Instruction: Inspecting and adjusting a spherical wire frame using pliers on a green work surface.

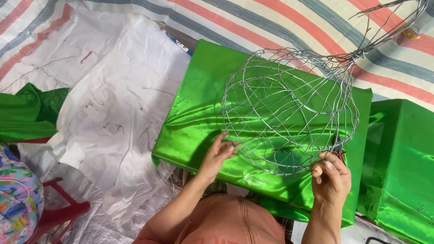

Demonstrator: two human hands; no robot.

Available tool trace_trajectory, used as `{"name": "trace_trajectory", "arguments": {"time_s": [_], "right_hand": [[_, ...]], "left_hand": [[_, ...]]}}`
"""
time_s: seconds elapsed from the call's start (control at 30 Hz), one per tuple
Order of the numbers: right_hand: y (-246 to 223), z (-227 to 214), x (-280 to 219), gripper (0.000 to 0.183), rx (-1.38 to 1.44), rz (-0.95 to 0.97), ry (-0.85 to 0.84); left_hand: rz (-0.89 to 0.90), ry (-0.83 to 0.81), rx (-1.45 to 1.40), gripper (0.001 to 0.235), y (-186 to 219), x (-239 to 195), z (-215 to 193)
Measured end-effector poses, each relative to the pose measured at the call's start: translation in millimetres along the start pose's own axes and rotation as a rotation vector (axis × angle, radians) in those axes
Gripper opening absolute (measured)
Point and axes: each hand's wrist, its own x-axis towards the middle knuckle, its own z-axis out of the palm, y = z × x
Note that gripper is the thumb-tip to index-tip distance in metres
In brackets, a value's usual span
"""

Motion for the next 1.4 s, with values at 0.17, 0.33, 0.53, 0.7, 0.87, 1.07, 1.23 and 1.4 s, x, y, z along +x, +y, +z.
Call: {"name": "trace_trajectory", "arguments": {"time_s": [0.17,0.33,0.53,0.7,0.87,1.07,1.23,1.4], "right_hand": [[2.3,-5.4,-1.0,0.032,0.028,-0.001,-0.025],[-0.6,0.6,-5.0,0.032,0.01,0.018,-0.07],[1.1,-1.5,-7.1,0.029,0.031,0.037,-0.06],[1.9,1.7,-10.2,0.025,0.018,0.044,-0.049],[4.2,-0.1,-11.5,0.026,0.022,0.039,-0.062],[4.9,-0.9,-12.6,0.028,0.006,0.049,-0.042],[4.9,-0.8,-13.4,0.028,0.0,0.048,-0.049],[5.8,-1.5,-13.8,0.029,0.008,0.053,-0.054]], "left_hand": [[0.32,0.154,0.481,0.083,-2.5,-7.3,0.6],[0.659,0.241,0.704,0.091,-5.8,-0.5,0.5],[0.649,0.241,0.725,0.09,-16.1,11.2,-1.9],[0.707,0.264,0.678,0.08,-26.6,18.1,-5.4],[0.7,0.262,0.729,0.068,-31.2,19.8,-9.6],[0.72,0.291,0.8,0.063,-42.3,25.8,-12.4],[0.755,0.296,0.809,0.059,-53.1,31.6,-15.5],[0.817,0.29,0.774,0.054,-52.8,32.5,-14.9]]}}
